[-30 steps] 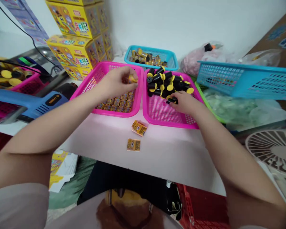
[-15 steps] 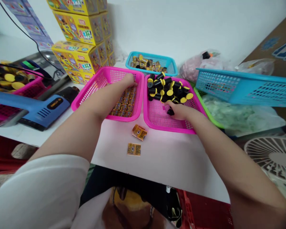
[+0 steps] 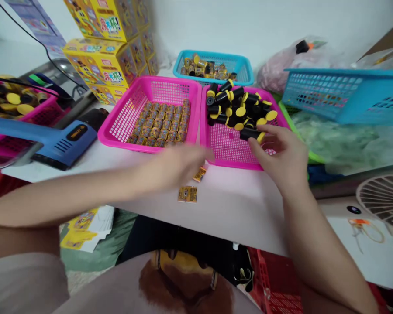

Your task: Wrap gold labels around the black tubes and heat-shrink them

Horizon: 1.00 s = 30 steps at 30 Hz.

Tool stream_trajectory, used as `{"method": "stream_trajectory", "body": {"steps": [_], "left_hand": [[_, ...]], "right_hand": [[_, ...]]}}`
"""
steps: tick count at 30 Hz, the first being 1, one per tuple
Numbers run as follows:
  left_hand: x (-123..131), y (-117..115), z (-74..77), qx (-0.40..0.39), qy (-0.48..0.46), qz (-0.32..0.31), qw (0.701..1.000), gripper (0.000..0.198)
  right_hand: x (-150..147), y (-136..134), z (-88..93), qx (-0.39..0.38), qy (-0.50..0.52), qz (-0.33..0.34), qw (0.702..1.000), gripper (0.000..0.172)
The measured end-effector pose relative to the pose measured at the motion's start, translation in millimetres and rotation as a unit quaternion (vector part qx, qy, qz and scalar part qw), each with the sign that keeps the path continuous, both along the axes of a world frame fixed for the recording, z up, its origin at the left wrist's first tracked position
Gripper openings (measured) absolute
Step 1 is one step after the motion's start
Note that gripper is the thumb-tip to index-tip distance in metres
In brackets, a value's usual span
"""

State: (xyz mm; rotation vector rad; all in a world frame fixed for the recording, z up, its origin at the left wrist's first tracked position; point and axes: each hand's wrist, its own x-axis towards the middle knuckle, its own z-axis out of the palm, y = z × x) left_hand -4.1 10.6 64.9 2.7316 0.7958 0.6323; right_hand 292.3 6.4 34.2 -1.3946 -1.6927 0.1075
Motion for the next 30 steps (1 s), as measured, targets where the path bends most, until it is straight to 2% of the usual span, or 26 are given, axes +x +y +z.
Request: {"method": "stream_trajectory", "body": {"steps": [1,2,4,5,7,10,12,15,19,21,23,25,27,30], "left_hand": [[-4,-34,-19.9,0.049,0.061,0.000,0.997,0.040],[-8,-62,-40.6,0.090,0.126,0.040,0.987,0.043],[-15,-105,-75.5,0.134,0.220,0.065,0.964,0.051],[-19,-119,-86.8,0.155,0.245,0.062,0.955,0.054],[-25,-138,-94.7,0.191,0.265,0.040,0.944,0.048],[-33,-150,-83.6,0.219,0.263,0.019,0.939,0.043],[-35,-147,-75.6,0.218,0.245,0.000,0.945,0.045],[-33,-125,-74.3,0.197,0.186,-0.045,0.961,0.041],[-28,-88,-73.0,-0.007,0.159,-0.036,0.987,0.036],[-26,-76,-62.9,-0.114,0.137,-0.013,0.984,0.033],[-22,-65,-46.6,-0.182,0.058,-0.004,0.982,0.030],[-14,-54,-28.2,-0.223,-0.060,0.016,0.973,0.020],[-2,-42,-13.7,-0.249,-0.178,0.042,0.951,0.012],[19,-22,-9.1,-0.364,-0.307,0.087,0.875,0.041]], "right_hand": [[-1,-2,-2.4,0.010,0.009,-0.005,1.000,0.034],[-2,-4,-4.4,0.015,0.016,-0.006,1.000,0.034],[-3,-4,-6.9,0.011,0.025,-0.003,1.000,0.033],[-3,-4,-7.5,0.007,0.026,-0.001,1.000,0.033],[-4,-4,-7.8,-0.004,0.023,0.008,1.000,0.032],[-4,-5,-7.4,-0.011,0.013,0.020,1.000,0.030],[-4,-5,-6.9,-0.013,0.006,0.026,1.000,0.029],[-4,-6,-5.5,-0.019,-0.011,0.039,0.999,0.029],[-5,-8,-4.2,-0.028,-0.019,0.055,0.998,0.027],[-5,-8,-5.5,-0.031,0.010,0.055,0.998,0.030],[-6,-8,-7.6,-0.021,0.066,0.066,0.995,0.032],[-8,-10,-8.3,-0.016,0.123,0.093,0.988,0.031],[-12,-13,-6.5,-0.033,0.166,0.120,0.978,0.029],[-22,-21,-0.8,-0.063,0.217,0.141,0.964,0.029]]}}
